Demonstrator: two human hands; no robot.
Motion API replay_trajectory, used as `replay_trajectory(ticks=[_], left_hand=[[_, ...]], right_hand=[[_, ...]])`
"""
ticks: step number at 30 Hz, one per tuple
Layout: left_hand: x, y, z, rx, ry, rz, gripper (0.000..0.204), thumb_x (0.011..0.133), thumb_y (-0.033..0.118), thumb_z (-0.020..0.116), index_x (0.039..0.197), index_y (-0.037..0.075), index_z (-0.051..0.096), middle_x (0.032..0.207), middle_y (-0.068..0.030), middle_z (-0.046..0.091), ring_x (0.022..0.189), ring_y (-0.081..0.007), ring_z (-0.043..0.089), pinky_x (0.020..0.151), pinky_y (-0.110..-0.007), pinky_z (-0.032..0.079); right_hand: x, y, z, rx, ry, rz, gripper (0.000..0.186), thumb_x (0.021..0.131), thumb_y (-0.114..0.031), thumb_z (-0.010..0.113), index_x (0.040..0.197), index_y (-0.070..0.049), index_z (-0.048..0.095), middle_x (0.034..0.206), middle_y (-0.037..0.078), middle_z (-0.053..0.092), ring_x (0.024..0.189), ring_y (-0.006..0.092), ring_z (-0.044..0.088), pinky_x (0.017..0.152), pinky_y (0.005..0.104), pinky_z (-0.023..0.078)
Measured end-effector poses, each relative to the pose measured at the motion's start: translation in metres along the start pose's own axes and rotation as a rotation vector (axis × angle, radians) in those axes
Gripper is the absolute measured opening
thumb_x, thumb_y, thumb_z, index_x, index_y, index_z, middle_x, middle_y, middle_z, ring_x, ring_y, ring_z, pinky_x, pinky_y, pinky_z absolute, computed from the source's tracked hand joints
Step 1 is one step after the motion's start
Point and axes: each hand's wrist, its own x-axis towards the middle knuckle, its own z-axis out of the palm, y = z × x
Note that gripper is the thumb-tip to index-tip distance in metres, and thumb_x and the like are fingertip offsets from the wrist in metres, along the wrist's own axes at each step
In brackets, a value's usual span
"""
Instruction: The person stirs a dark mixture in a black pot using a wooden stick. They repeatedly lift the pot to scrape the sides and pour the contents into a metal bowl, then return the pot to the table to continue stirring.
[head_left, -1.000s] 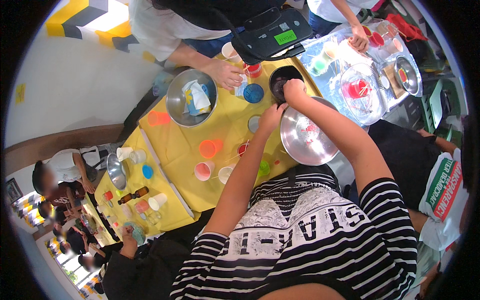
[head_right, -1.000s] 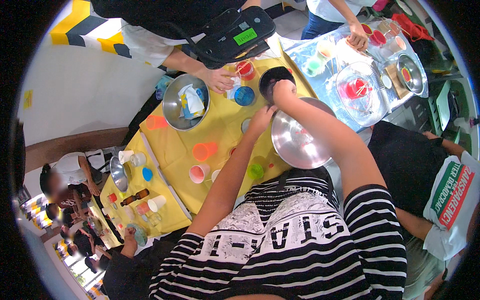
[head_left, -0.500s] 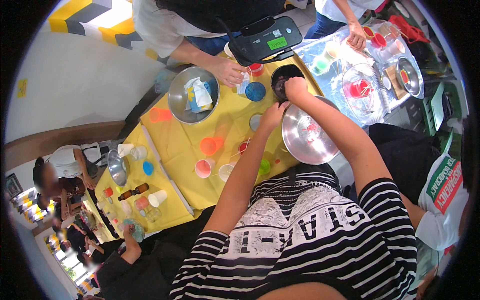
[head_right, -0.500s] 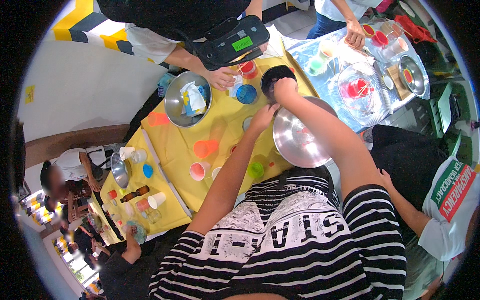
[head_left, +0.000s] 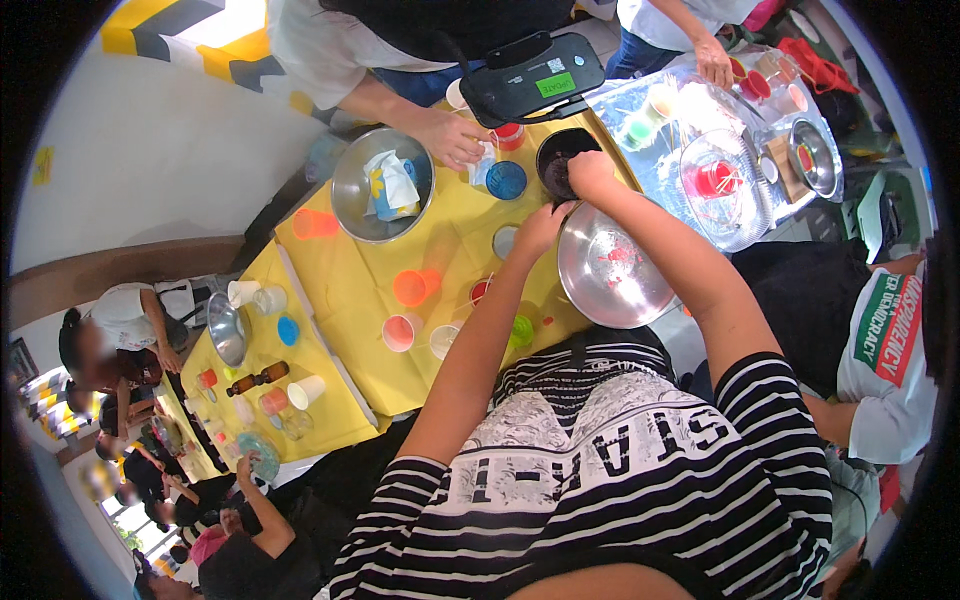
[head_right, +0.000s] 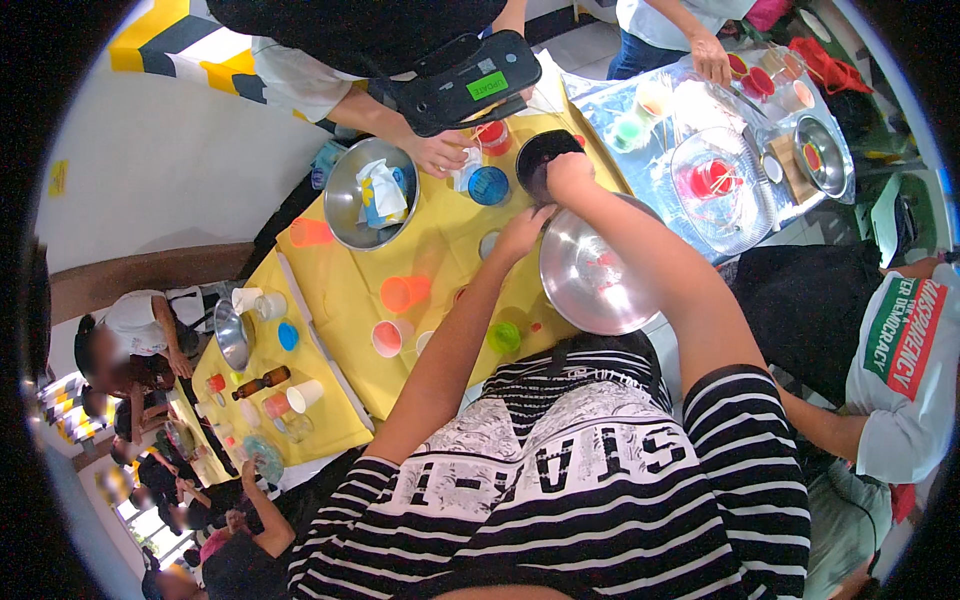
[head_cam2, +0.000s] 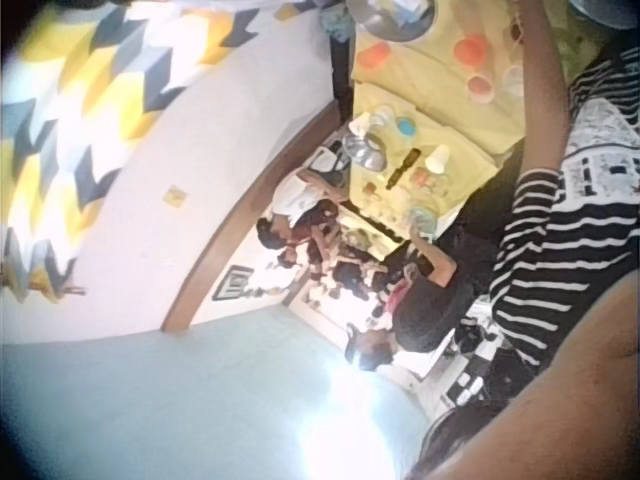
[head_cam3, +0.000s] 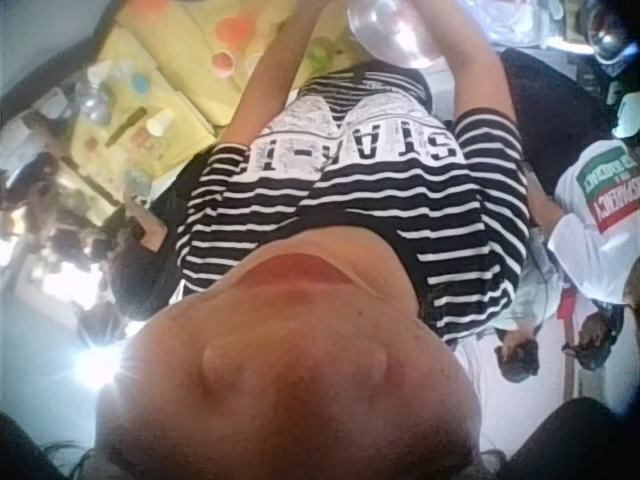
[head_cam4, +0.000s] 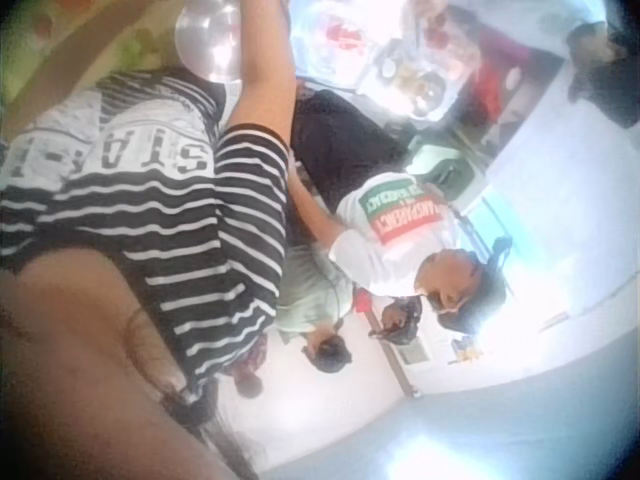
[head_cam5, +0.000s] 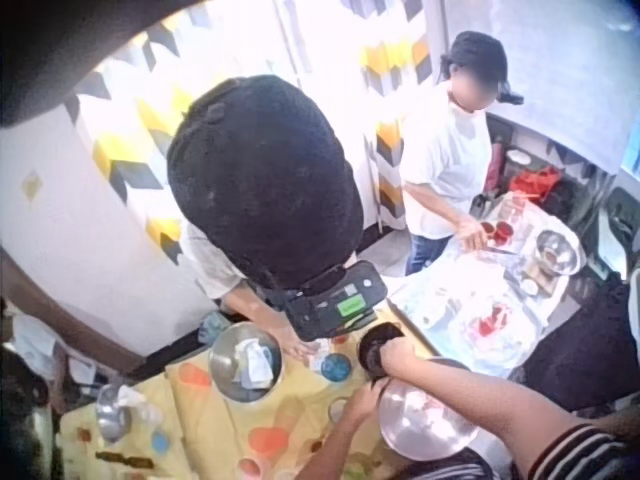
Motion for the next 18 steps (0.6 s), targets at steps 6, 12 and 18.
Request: replay_trajectory(ticks=[6,12,18], left_hand=[[0.006,-0.003,0.001,-0.005,-0.009,0.014,0.066,0.083,0.06,0.034,0.103,0.0,0.055,0.105,-0.0273,0.055,0.1,-0.0402,0.051,0.085,-0.046,0.039],[-0.002,0.002,-0.004,0.007,-0.025,-0.039,0.061,0.086,0.052,0.036,0.11,-0.002,0.052,0.107,-0.0267,0.054,0.102,-0.04,0.05,0.088,-0.041,0.036],[-0.018,0.028,-0.014,0.046,-0.014,-0.104,0.066,0.084,0.058,0.035,0.106,-0.002,0.054,0.107,-0.0269,0.054,0.102,-0.04,0.05,0.088,-0.043,0.037]], right_hand=[[-0.004,0.0,-0.002,-0.052,-0.014,-0.094,0.017,0.074,-0.017,0.055,0.082,-0.01,0.069,0.087,0.01,0.066,0.081,0.0229,0.065,0.068,0.0339,0.052],[-0.007,-0.013,-0.004,-0.076,-0.043,-0.088,0.017,0.072,-0.018,0.058,0.083,-0.01,0.069,0.087,0.007,0.067,0.078,0.0213,0.065,0.057,0.0359,0.052],[-0.003,-0.007,-0.008,-0.103,-0.06,0.048,0.018,0.072,-0.016,0.057,0.085,-0.01,0.069,0.086,0.005,0.067,0.075,0.0194,0.065,0.051,0.0358,0.052]])
